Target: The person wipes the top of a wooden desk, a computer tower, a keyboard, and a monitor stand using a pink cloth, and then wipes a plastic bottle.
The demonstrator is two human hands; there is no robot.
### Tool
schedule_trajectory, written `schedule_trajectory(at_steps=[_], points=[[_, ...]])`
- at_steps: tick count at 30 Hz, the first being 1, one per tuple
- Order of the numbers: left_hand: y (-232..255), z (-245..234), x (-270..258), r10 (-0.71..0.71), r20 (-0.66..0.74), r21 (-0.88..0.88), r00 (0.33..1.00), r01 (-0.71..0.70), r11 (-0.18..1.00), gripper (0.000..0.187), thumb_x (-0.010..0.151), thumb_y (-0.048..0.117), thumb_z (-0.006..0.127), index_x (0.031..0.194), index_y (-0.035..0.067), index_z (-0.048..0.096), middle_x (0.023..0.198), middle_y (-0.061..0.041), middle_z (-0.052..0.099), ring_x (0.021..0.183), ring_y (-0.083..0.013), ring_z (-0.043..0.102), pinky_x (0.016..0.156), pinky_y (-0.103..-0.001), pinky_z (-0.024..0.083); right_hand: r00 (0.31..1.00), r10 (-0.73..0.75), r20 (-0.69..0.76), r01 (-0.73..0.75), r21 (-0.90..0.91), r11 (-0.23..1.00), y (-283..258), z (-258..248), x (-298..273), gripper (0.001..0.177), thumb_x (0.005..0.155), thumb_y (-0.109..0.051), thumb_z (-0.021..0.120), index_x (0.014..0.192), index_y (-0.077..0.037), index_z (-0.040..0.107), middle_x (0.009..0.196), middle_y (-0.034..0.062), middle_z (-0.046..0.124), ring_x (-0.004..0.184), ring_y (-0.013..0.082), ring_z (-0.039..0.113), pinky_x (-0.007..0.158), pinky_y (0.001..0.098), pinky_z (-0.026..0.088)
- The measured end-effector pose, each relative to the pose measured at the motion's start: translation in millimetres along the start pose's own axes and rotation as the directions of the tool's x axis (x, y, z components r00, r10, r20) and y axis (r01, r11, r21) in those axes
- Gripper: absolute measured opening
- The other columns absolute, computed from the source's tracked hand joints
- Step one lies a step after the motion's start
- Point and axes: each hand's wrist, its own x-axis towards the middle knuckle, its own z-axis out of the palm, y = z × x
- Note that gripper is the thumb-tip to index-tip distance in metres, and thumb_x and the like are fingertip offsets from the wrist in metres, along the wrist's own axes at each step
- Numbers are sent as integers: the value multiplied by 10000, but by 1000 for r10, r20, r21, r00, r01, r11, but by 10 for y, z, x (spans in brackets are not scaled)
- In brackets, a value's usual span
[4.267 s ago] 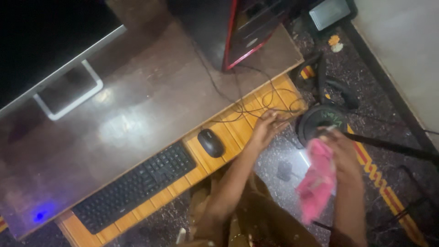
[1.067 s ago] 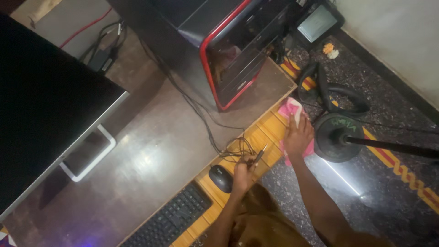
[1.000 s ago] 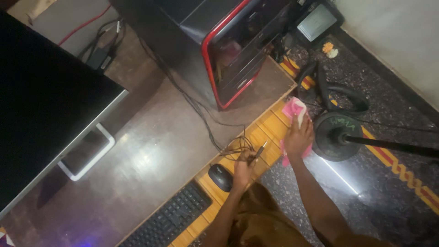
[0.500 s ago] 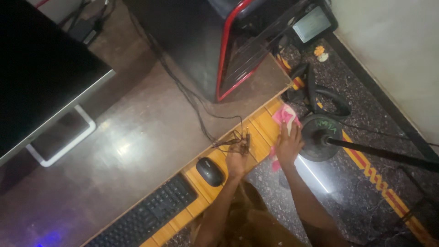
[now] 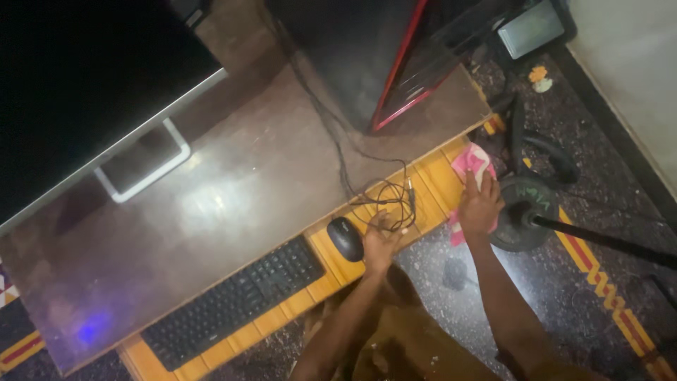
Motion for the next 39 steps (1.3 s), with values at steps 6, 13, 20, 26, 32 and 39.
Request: schedule_trajectory(at_steps=[6,13,20,26,32,39], points=[[-222,-162,-319,39,66,-539,997,3,842,538,913,-38,650,1424,-8,482,1283,-59,631,1066,-161,627,817,-264,593,996,-80,39,77,81,994,-49,-283,-362,510,936,-104,637,1424,-248,658,1484,128,558,1326,391,531,1006,568,477],[621,-431,-730,386,-256,207,886,-339,917,489,880,-49,636,1357,-5,540,1305,-168,548,1182,-326,560,1037,-433,473,983,-179,46,158,289,944,-107,-502,-755,445,942,-11,593,1344,-175,696,1386,196,606,1089,397,570,955,487,496],[1513,-533,-248,692,222,647,687,-634,423,586,882,129,713,1432,57,526,1516,-185,478,1318,-403,479,1095,-512,418,983,-178,52,144,392,909,-147,-579,-926,478,905,1,601,1345,-166,682,1331,201,600,1118,416,569,961,494,485],[1451,-417,169,513,277,785,813,-499,367,727,768,217,771,1444,97,530,1483,-203,468,1246,-376,503,1007,-550,422,987,-146,70,105,412,905,-172,-591,-922,451,930,-14,621,1345,-180,676,1319,194,597,1136,425,556,971,509,476],[887,-308,99,504,369,884,781,-462,69,457,978,186,616,1423,97,566,1340,-129,573,1278,-344,545,1128,-588,405,985,-126,118,56,469,882,-174,-650,-886,486,891,-19,631,1350,-175,654,1331,194,590,1179,422,563,1004,489,467],[273,-168,-32,499,482,823,720,-568,25,560,871,153,576,1416,26,570,1546,-192,458,1409,-340,453,1129,-506,372,955,163,247,-296,755,586,-426,-1010,-1233,493,1018,-58,550,1499,-7,448,1483,233,482,1345,420,465,1079,501,374]])
